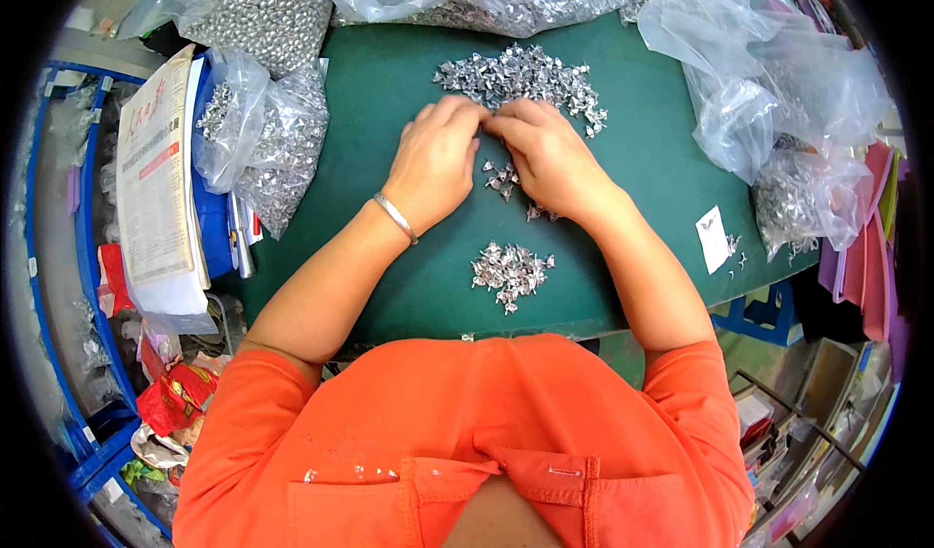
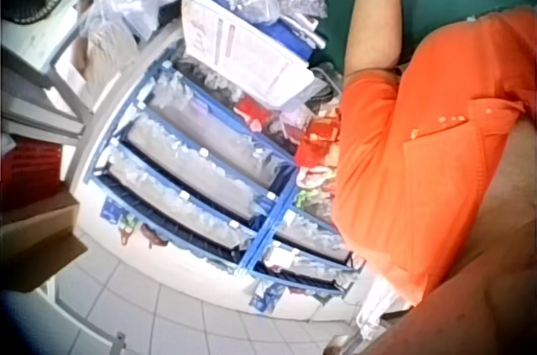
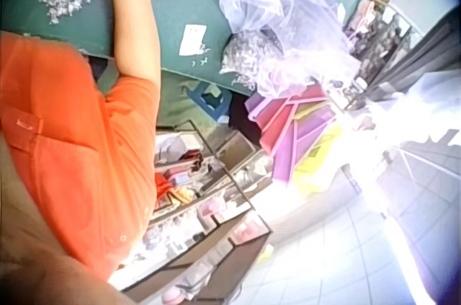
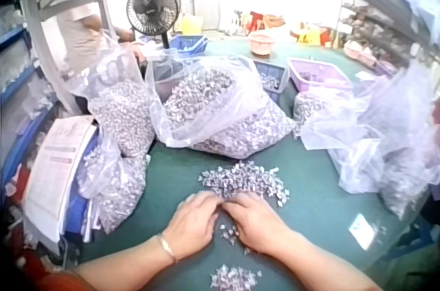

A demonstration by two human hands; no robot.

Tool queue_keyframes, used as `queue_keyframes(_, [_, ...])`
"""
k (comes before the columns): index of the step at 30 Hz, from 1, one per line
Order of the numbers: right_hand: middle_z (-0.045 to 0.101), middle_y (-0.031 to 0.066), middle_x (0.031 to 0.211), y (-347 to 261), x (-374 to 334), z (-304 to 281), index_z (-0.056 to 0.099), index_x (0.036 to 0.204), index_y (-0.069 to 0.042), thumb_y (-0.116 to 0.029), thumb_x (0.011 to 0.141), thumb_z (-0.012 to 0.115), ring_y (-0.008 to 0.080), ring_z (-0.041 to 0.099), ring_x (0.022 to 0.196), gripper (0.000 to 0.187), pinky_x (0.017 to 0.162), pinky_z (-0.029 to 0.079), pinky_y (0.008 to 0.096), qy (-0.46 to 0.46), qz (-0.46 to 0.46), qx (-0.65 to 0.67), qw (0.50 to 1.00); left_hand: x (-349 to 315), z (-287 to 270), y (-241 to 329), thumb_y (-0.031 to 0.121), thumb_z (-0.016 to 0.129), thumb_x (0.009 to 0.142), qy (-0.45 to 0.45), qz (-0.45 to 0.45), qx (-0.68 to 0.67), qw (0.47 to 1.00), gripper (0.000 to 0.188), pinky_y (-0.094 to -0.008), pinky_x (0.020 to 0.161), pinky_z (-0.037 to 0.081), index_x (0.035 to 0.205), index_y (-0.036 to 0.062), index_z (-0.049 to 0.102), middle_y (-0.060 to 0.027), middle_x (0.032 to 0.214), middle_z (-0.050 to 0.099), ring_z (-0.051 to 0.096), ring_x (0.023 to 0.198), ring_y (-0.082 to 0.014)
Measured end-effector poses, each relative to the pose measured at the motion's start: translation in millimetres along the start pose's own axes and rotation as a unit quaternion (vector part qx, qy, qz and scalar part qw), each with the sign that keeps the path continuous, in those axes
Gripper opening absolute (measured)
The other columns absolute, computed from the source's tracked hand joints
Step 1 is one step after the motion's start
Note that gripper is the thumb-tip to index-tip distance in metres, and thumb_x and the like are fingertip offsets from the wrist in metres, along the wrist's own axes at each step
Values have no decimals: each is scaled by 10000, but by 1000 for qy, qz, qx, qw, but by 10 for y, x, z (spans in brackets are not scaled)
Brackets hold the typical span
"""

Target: The person sits at a green workbench and repeatedly picks up small silver metal pieces, joining them together by hand. They place the assembled units into a growing pile on the table and occasionally transfer pieces into a clear plastic bag.

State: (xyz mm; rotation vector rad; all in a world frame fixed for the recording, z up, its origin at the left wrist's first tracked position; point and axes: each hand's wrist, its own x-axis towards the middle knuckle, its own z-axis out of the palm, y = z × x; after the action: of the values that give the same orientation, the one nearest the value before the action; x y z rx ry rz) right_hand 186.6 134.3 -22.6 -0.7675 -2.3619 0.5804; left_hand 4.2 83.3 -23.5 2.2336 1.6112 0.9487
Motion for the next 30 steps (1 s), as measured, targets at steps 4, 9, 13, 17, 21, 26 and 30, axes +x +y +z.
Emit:
queue_keyframes(4, [655, 157, 1100, 3, -65, -62, 692, 1088, -16, 92, 763, 565, 374, 609, 1035, 366, 911, 504, 439, 57, 44, -17, 997, -58, -36, -37, -74, 592, 849, 4, -8, -43, 999, 295, -424, 887, 507, 1137, -10, 614, -177, 1063, 623, 627, 987, -354])
queue_keyframes(9, [647, 162, 1116, 19, -173, -206, 680, 1124, -19, 52, 787, 604, 374, 617, 1015, 353, 895, 510, 439, 2, 33, 3, 999, -152, -115, -35, -13, 666, 851, -27, -39, -94, 994, 342, -379, 812, 532, 1187, -6, 605, -147, 1041, 619, 652, 897, -290])
queue_keyframes(13, [628, 159, 1110, -129, -275, -346, 665, 1146, -18, -73, 809, 723, 372, 618, 1010, 347, 883, 516, 427, -70, 121, 40, 989, -244, -314, 86, 67, 785, 781, -102, -87, -43, 990, 509, -364, 768, 537, 1245, 10, 583, -126, 1022, 604, 646, 834, -256])
queue_keyframes(17, [593, 173, 1059, -226, -268, -197, 650, 1131, 1, -100, 776, 786, 375, 628, 936, 394, 816, 526, 438, -78, 104, 44, 990, -201, -121, 93, 81, 821, 741, -103, -40, -35, 993, 549, -379, 764, 538, 1237, 16, 593, -134, 1009, 591, 633, 831, -274])
queue_keyframes(21, [605, 178, 1015, -140, -221, -191, 656, 1113, 12, -86, 782, 779, 372, 642, 899, 367, 794, 533, 434, -78, 112, 58, 989, -35, -39, 38, 55, 827, 729, -146, -23, -46, 988, 513, -374, 765, 547, 1190, 8, 607, -134, 984, 575, 631, 866, -267])
queue_keyframes(26, [614, 196, 1087, -281, -274, -602, 614, 1217, 11, -111, 740, 824, 400, 653, 974, 535, 834, 540, 439, -170, 222, 58, 959, -71, -271, 45, 95, 877, 692, -171, -89, -85, 978, 670, -365, 758, 556, 1277, 5, 563, -146, 1079, 559, 632, 805, -256])
queue_keyframes(30, [603, 216, 1129, -374, -279, -530, 571, 1267, 13, -99, 724, 830, 433, 640, 1038, 612, 877, 535, 476, -199, 237, -1, 951, 1, -175, 130, 106, 884, 673, -200, -50, -51, 977, 669, -401, 769, 555, 1249, -17, 566, -181, 1120, 562, 664, 875, -315])
